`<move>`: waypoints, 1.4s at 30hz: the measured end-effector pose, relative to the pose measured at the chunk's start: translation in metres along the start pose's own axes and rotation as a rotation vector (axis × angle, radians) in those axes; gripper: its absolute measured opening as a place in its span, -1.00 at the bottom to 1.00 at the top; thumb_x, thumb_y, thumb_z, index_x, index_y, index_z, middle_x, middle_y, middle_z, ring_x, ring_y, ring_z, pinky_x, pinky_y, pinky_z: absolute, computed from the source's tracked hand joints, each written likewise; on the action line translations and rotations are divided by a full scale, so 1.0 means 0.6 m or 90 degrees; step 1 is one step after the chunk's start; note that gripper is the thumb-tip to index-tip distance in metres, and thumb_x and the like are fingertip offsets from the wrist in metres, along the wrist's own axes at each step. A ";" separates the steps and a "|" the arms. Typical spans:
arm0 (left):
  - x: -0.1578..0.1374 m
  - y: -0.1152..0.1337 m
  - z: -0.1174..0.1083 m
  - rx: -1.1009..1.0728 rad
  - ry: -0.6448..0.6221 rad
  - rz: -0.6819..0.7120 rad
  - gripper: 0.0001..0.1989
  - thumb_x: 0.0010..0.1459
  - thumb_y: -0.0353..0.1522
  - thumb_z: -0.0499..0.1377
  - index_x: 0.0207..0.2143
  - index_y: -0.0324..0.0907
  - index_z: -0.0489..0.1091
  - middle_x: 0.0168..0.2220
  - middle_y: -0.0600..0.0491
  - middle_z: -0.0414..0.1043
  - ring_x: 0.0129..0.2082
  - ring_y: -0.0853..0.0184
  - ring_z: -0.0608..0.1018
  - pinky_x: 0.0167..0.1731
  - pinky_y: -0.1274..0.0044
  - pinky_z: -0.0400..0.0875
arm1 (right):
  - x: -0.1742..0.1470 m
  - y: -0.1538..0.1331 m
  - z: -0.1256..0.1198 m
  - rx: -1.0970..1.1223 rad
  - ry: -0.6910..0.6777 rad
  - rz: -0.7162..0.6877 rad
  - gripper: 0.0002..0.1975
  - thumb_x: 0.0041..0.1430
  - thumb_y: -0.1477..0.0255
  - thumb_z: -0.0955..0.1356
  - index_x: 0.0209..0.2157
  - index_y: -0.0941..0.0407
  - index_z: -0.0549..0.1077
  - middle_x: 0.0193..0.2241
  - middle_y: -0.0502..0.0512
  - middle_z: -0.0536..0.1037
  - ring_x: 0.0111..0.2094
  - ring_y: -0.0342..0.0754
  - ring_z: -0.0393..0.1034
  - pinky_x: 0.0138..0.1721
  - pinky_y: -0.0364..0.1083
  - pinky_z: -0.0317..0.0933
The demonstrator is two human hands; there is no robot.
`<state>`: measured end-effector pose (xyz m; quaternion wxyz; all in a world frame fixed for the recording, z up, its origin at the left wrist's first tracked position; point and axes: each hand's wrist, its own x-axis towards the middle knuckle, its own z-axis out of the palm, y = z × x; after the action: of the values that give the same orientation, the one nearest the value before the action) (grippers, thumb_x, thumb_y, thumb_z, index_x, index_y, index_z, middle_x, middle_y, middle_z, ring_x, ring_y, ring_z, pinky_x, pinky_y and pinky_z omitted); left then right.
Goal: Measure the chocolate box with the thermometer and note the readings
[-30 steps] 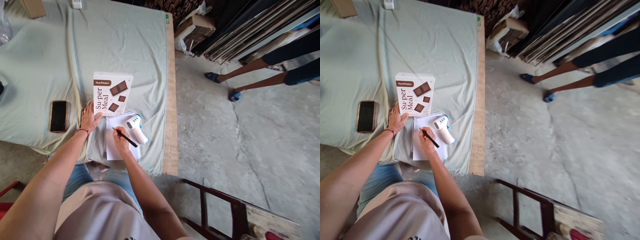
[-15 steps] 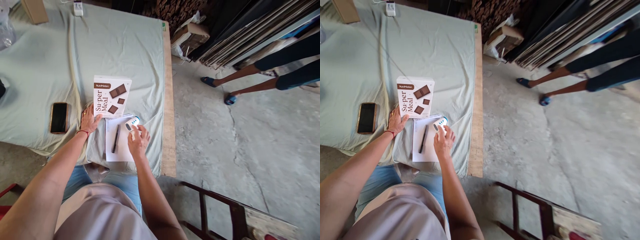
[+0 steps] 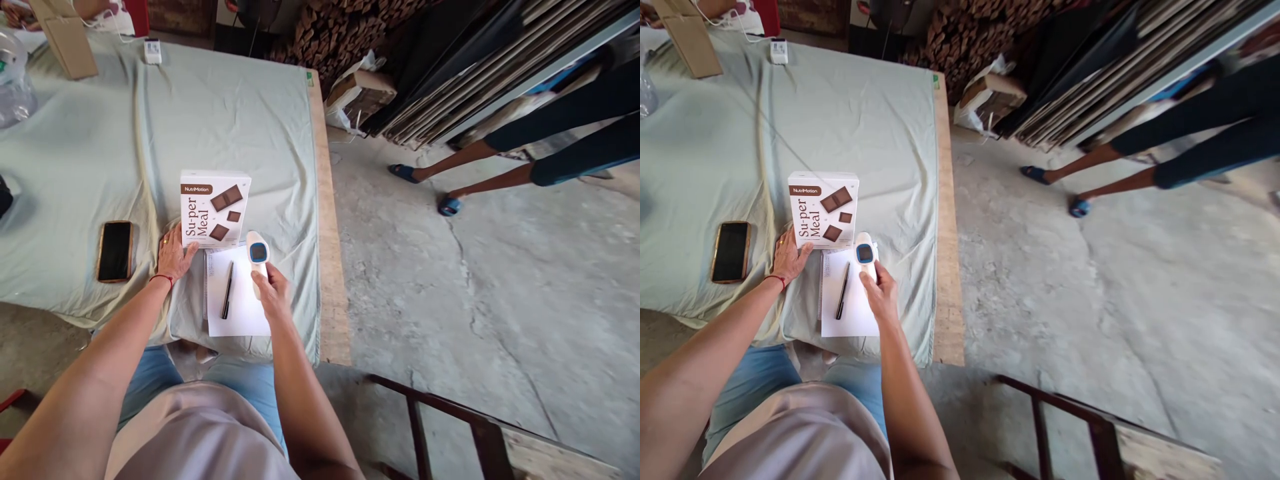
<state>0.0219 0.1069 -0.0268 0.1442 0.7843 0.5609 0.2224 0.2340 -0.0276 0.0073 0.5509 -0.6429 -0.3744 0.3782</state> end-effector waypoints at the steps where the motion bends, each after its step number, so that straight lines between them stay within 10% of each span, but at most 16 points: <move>1: 0.000 0.000 0.000 -0.001 -0.003 -0.004 -0.17 0.27 0.12 -0.23 0.31 -0.33 0.08 0.23 -0.29 0.28 0.24 -0.04 0.31 0.19 0.18 0.19 | 0.004 -0.014 0.015 0.052 -0.015 0.009 -0.66 0.00 0.14 0.36 -0.30 0.11 0.49 -0.60 -0.10 0.28 -0.55 -0.17 0.06 -0.49 -0.14 0.05; 12: 0.000 0.004 -0.008 -0.011 -0.009 -0.010 -0.17 0.26 0.14 -0.25 0.30 -0.29 0.10 0.20 -0.27 0.31 0.24 -0.02 0.31 0.17 0.17 0.22 | 0.068 -0.077 0.124 0.289 -0.031 0.036 -0.62 -0.15 0.11 0.44 -0.36 0.09 0.49 -0.52 -0.06 0.43 -0.48 -0.16 0.24 -0.41 -0.13 0.13; 42: 0.002 -0.001 -0.001 0.004 -0.002 -0.015 -0.10 0.23 0.18 -0.28 0.31 -0.31 0.09 0.21 -0.28 0.30 0.22 -0.07 0.33 0.17 0.16 0.22 | 0.067 -0.088 0.123 0.362 -0.035 0.082 -0.60 -0.19 0.07 0.47 -0.47 0.11 0.45 -0.55 -0.02 0.44 -0.49 -0.13 0.31 -0.44 -0.12 0.22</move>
<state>0.0217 0.1083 -0.0264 0.1456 0.7785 0.5704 0.2176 0.1815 0.0461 0.0489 0.6739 -0.4744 -0.2266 0.5191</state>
